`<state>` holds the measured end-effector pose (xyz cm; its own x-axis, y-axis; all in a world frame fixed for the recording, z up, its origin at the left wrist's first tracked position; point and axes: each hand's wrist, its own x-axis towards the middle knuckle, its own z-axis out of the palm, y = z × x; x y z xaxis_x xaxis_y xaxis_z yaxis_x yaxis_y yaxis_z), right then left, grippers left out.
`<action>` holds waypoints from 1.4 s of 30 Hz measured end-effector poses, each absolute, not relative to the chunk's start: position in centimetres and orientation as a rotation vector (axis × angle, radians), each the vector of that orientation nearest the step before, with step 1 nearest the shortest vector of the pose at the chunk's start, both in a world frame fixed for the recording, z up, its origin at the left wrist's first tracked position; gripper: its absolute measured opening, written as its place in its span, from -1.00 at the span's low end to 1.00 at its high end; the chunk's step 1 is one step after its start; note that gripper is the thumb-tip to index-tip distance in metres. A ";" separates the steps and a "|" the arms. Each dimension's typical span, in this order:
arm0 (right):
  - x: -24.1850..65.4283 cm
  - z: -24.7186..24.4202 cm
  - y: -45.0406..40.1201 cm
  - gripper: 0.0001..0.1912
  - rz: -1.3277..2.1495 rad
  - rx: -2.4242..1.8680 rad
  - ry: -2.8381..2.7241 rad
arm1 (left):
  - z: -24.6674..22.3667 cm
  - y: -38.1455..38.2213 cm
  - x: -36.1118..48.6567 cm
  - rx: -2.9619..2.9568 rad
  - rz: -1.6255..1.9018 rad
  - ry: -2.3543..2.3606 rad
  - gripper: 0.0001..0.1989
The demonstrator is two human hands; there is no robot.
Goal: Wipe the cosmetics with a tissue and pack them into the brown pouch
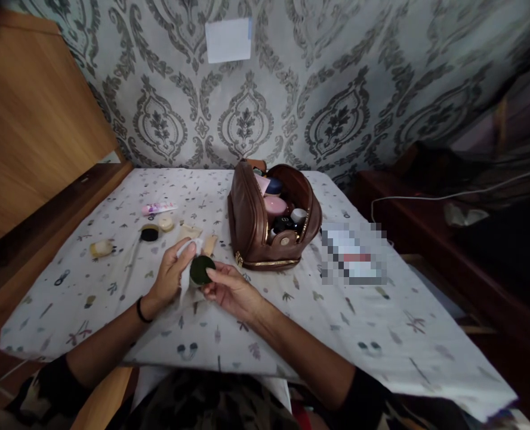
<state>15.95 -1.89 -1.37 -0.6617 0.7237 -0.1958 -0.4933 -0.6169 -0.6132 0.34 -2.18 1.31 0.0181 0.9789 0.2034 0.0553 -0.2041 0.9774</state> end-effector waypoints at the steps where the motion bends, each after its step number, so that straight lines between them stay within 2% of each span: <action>1: 16.0 -1.4 -1.9 -0.60 2.267 -0.578 -0.682 | 1.3 -2.1 0.3 1.384 1.321 1.128 -0.57; 8: 15.9 -2.0 -1.7 -0.63 2.172 -0.665 -0.599 | 2.1 -2.1 0.2 1.556 1.134 0.913 -0.53; 13: 15.5 -1.6 -1.8 -0.55 2.201 -0.624 -0.641 | 2.0 -2.6 0.4 1.484 1.238 1.040 -0.58; 21: 15.8 -1.4 -2.0 -0.56 2.258 -0.679 -0.740 | 1.4 -2.4 0.4 1.259 1.364 1.114 -0.63; 27: 15.6 -1.6 -1.8 -0.55 2.165 -0.674 -0.607 | 2.0 -2.2 0.2 1.390 1.111 0.958 -0.47; 30: 15.5 -1.5 -1.8 -0.54 2.137 -0.682 -0.595 | 2.5 -2.5 0.3 1.493 1.103 0.957 -0.43; 38: 15.3 -1.7 -2.6 -0.35 2.132 -0.650 -0.835 | 1.8 -3.0 0.8 1.478 1.408 1.177 -0.69; 42: 15.4 -1.8 -2.6 -0.41 2.132 -0.657 -0.856 | 1.3 -2.5 0.6 1.342 1.441 1.184 -0.71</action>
